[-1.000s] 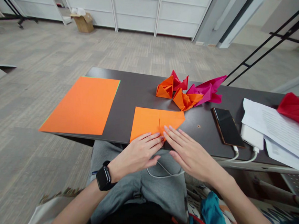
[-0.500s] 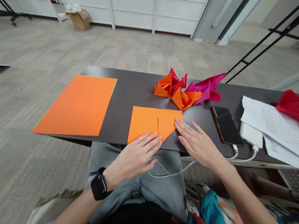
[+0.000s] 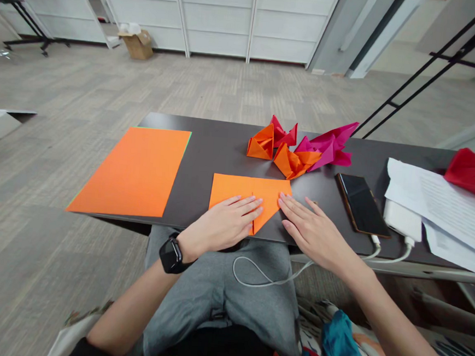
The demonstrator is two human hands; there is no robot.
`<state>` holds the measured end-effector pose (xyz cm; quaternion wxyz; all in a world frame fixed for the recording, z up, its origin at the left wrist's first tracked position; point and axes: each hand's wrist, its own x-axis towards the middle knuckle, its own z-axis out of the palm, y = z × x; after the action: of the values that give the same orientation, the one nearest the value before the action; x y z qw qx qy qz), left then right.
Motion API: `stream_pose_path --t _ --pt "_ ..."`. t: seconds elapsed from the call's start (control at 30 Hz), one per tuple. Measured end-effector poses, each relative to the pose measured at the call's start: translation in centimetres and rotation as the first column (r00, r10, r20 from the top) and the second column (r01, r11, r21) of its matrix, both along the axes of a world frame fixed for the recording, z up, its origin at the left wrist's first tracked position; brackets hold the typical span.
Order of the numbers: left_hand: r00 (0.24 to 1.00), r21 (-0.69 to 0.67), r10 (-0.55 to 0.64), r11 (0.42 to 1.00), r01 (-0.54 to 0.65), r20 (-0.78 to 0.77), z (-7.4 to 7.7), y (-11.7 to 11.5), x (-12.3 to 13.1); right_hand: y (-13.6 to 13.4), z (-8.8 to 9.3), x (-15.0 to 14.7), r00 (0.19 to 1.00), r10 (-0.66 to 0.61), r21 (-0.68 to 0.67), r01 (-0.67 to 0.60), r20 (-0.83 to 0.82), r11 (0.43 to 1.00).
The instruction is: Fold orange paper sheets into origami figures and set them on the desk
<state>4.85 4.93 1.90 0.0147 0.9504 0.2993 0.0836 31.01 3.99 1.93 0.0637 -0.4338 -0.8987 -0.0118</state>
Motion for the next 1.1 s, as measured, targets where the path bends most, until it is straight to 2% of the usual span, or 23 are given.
stream_pose_path --t 0.2,0.33,0.5,0.6,0.67,0.8,0.9,0.97,1.1 --pt "0.995 -0.021 -0.101 0.995 0.101 -0.004 0.5 1.3 -1.6 0.1 -0.5 0.3 1.0 0.0 -0.007 -0.001 -0.029 1.0" --pt "0.993 -0.059 -0.117 0.991 0.117 0.0 0.8 1.8 -2.1 0.3 -0.2 0.4 0.999 0.0 -0.008 0.0 -0.039 1.0" --pt "0.993 -0.078 -0.098 0.992 0.103 0.064 -0.1 1.5 -2.2 -0.8 1.1 -2.3 0.998 -0.03 0.043 0.032 -0.048 0.999" --pt "0.993 -0.097 -0.094 0.99 0.102 0.078 -0.5 1.4 -2.2 -2.1 1.0 -4.6 0.996 0.072 0.018 -0.071 -0.059 0.997" --pt "0.992 -0.116 -0.094 0.988 0.103 0.081 -0.5 1.4 -2.2 -2.7 0.6 -5.5 0.993 0.086 0.001 -0.086 -0.077 0.996" --pt "0.98 -0.158 -0.069 0.983 0.099 0.187 0.0 1.4 -2.6 -2.8 -0.1 -5.4 0.988 0.088 -0.027 -0.092 -0.126 0.995" --pt "0.952 -0.132 0.061 0.991 -0.022 0.301 0.2 0.8 -3.3 -2.2 0.2 -4.8 0.98 0.117 -0.045 -0.126 -0.163 0.991" --pt "0.95 -0.104 0.09 0.993 -0.061 0.3 0.1 0.4 -3.8 -1.7 0.6 -4.6 0.972 0.141 -0.049 -0.153 -0.187 0.987" --pt "0.973 -0.102 0.028 0.995 -0.004 0.229 -0.2 -0.3 -4.0 -0.5 1.1 -4.6 0.963 0.16 -0.058 -0.176 -0.218 0.983"
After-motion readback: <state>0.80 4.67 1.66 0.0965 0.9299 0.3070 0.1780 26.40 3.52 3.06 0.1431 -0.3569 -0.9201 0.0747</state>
